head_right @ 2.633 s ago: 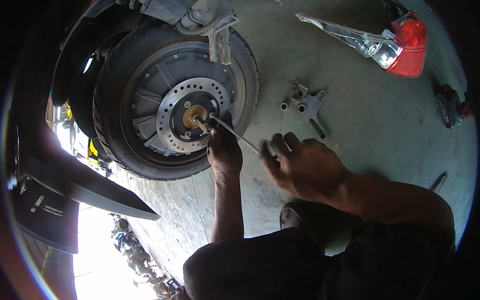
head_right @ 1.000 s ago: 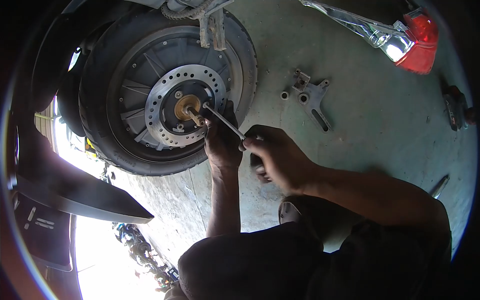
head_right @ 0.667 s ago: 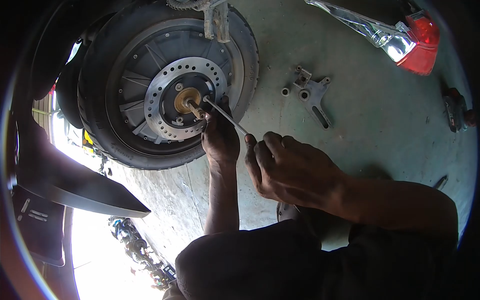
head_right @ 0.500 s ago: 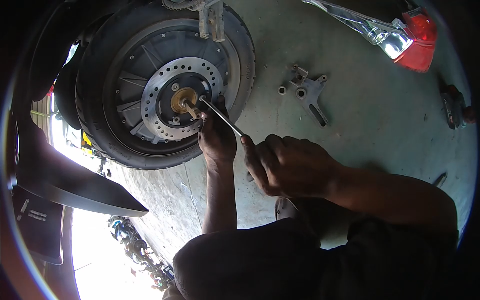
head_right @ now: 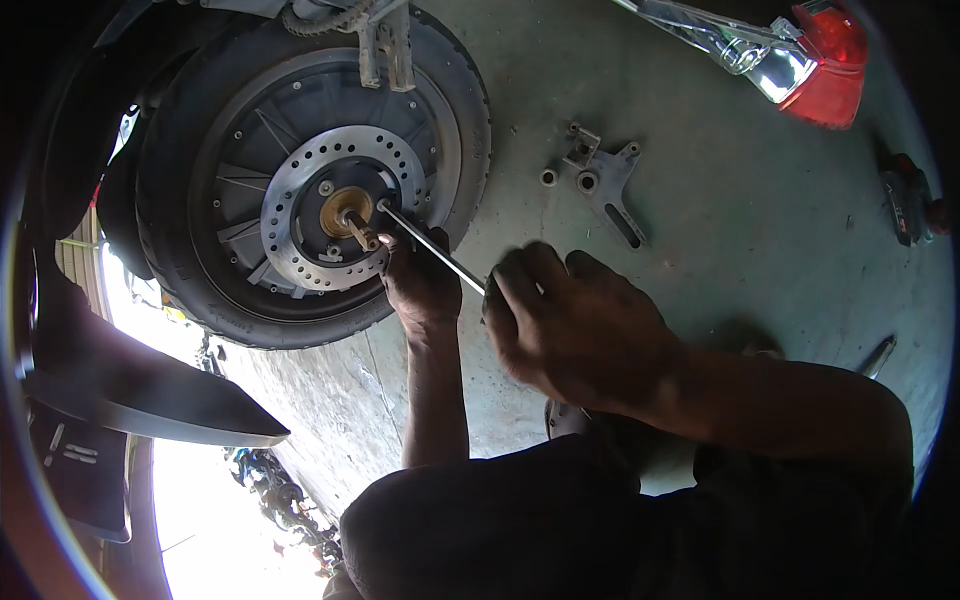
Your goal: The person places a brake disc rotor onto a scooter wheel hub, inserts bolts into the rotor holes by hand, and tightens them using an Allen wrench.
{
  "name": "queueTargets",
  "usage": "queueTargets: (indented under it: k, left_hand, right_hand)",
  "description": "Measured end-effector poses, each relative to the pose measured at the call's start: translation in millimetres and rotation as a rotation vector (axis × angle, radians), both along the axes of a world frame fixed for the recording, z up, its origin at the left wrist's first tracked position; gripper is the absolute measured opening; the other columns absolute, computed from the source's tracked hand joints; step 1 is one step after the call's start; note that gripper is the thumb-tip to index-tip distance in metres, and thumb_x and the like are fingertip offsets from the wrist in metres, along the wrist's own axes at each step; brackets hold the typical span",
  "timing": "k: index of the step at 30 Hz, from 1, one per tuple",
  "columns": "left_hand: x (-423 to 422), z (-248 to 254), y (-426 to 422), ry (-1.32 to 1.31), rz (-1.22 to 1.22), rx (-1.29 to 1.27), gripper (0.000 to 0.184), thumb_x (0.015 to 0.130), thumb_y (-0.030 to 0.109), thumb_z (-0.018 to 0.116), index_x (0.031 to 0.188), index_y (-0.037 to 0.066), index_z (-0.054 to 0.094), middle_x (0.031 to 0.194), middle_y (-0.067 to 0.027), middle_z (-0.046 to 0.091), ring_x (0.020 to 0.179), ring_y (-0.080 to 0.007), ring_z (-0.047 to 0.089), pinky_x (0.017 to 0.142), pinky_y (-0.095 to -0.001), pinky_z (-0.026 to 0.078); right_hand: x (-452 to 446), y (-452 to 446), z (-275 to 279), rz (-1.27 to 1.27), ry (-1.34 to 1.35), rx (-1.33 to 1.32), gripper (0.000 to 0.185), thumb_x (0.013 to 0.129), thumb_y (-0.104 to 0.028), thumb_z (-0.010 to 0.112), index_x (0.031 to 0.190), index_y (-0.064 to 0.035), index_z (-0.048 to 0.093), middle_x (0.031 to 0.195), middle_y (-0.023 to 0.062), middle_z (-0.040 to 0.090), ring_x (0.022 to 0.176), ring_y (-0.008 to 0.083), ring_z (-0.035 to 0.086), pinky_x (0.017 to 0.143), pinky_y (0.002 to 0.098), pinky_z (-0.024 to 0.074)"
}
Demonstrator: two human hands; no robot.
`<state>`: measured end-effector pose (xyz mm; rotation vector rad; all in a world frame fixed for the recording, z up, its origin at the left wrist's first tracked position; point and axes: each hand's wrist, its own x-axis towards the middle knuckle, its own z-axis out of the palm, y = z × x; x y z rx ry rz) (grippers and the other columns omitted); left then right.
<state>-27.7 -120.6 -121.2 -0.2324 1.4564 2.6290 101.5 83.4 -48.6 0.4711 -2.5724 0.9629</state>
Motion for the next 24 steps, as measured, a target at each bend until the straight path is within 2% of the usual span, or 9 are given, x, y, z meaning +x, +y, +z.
queueTargets:
  k: [2, 5, 12, 14, 16, 18, 20, 21, 24]
  left_hand:
    - [-1, -5, -5, -0.004, 0.020, -0.019, 0.022, 0.094, 0.013, 0.057, 0.116, 0.010, 0.057, 0.095, -0.0007, 0.060, 0.083, -0.0131, 0.054, 0.075, -0.0293, 0.043]
    - [0, -8, -9, 0.042, -0.057, -0.070, 0.008, 0.092, 0.006, 0.053, 0.095, 0.012, 0.057, 0.071, 0.0053, 0.048, 0.061, -0.0053, 0.038, 0.061, -0.0197, 0.033]
    - [-1, -6, -11, -0.046, 0.051, -0.194, 0.008, 0.092, 0.006, 0.052, 0.086, 0.011, 0.055, 0.068, 0.0046, 0.048, 0.063, -0.0067, 0.042, 0.061, -0.0221, 0.032]
    - [0, -5, -14, 0.832, -0.049, -1.556, 0.018, 0.095, 0.009, 0.051, 0.077, 0.010, 0.052, 0.064, 0.0021, 0.045, 0.062, -0.0089, 0.042, 0.062, -0.0238, 0.032]
    - [2, -3, -10, 0.730, -0.042, -1.518, 0.030, 0.098, 0.013, 0.049, 0.068, 0.010, 0.049, 0.060, 0.0016, 0.041, 0.060, -0.0104, 0.040, 0.063, -0.0254, 0.032]
    - [1, 1, -2, -0.014, 0.049, -0.278, 0.034, 0.100, 0.017, 0.048, 0.067, 0.011, 0.047, 0.059, 0.0029, 0.039, 0.058, -0.0101, 0.037, 0.063, -0.0253, 0.031]
    - [2, 1, -4, 0.006, 0.022, -0.321, 0.028, 0.101, 0.018, 0.047, 0.073, 0.012, 0.048, 0.060, 0.0040, 0.039, 0.058, -0.0077, 0.035, 0.062, -0.0241, 0.029]
    - [1, -1, -10, 0.001, -0.016, -0.298, 0.026, 0.101, 0.019, 0.047, 0.076, 0.012, 0.049, 0.060, 0.0039, 0.040, 0.059, -0.0067, 0.035, 0.062, -0.0234, 0.029]
    - [-3, -8, -16, 0.005, -0.014, -0.309, 0.022, 0.101, 0.019, 0.047, 0.081, 0.011, 0.049, 0.063, 0.0042, 0.040, 0.059, -0.0046, 0.034, 0.062, -0.0222, 0.029]
  right_hand:
    - [3, -5, 0, -0.071, 0.046, 0.393, 0.030, 0.084, -0.016, 0.061, 0.104, 0.0064, 0.060, 0.069, 0.0097, 0.057, 0.056, 0.0199, 0.057, 0.052, 0.0297, 0.0501]
    - [-10, 3, 2, -0.047, -0.064, 0.306, 0.034, 0.083, -0.016, 0.060, 0.103, 0.0109, 0.059, 0.069, 0.0098, 0.057, 0.057, 0.0187, 0.057, 0.052, 0.0277, 0.0493]
    - [-1, -3, -9, -0.031, 0.104, 0.248, 0.030, 0.082, -0.014, 0.060, 0.101, 0.0088, 0.060, 0.065, 0.0070, 0.056, 0.057, 0.0176, 0.057, 0.050, 0.0300, 0.0470]
    - [0, -7, -7, -0.038, 0.041, 0.380, 0.027, 0.088, -0.018, 0.057, 0.098, 0.0073, 0.061, 0.065, 0.0081, 0.056, 0.054, 0.0190, 0.057, 0.050, 0.0313, 0.0473]
    - [-1, -4, -7, 0.073, -0.262, 0.049, 0.029, 0.092, -0.020, 0.054, 0.097, 0.0070, 0.060, 0.067, 0.0101, 0.057, 0.054, 0.0204, 0.058, 0.050, 0.0320, 0.0482]
    - [-4, -3, -3, 0.178, -0.550, -0.276, 0.031, 0.096, -0.023, 0.050, 0.096, 0.0068, 0.059, 0.068, 0.0122, 0.058, 0.053, 0.0219, 0.059, 0.050, 0.0327, 0.0490]
    - [-10, -6, 6, 0.208, -1.315, -1.403, 0.034, 0.100, -0.027, 0.045, 0.105, 0.0058, 0.054, 0.071, 0.0142, 0.062, 0.055, 0.0239, 0.063, 0.051, 0.0351, 0.0512]
    - [-8, -9, 11, 0.178, -1.386, -1.633, 0.033, 0.103, -0.024, 0.039, 0.109, 0.0066, 0.051, 0.067, 0.0173, 0.062, 0.057, 0.0184, 0.064, 0.053, 0.0324, 0.0507]
    - [-12, -7, 9, 0.220, -1.327, -1.531, 0.044, 0.100, -0.027, 0.046, 0.132, 0.0017, 0.037, 0.084, 0.0193, 0.064, 0.061, 0.0224, 0.066, 0.053, 0.0368, 0.0532]
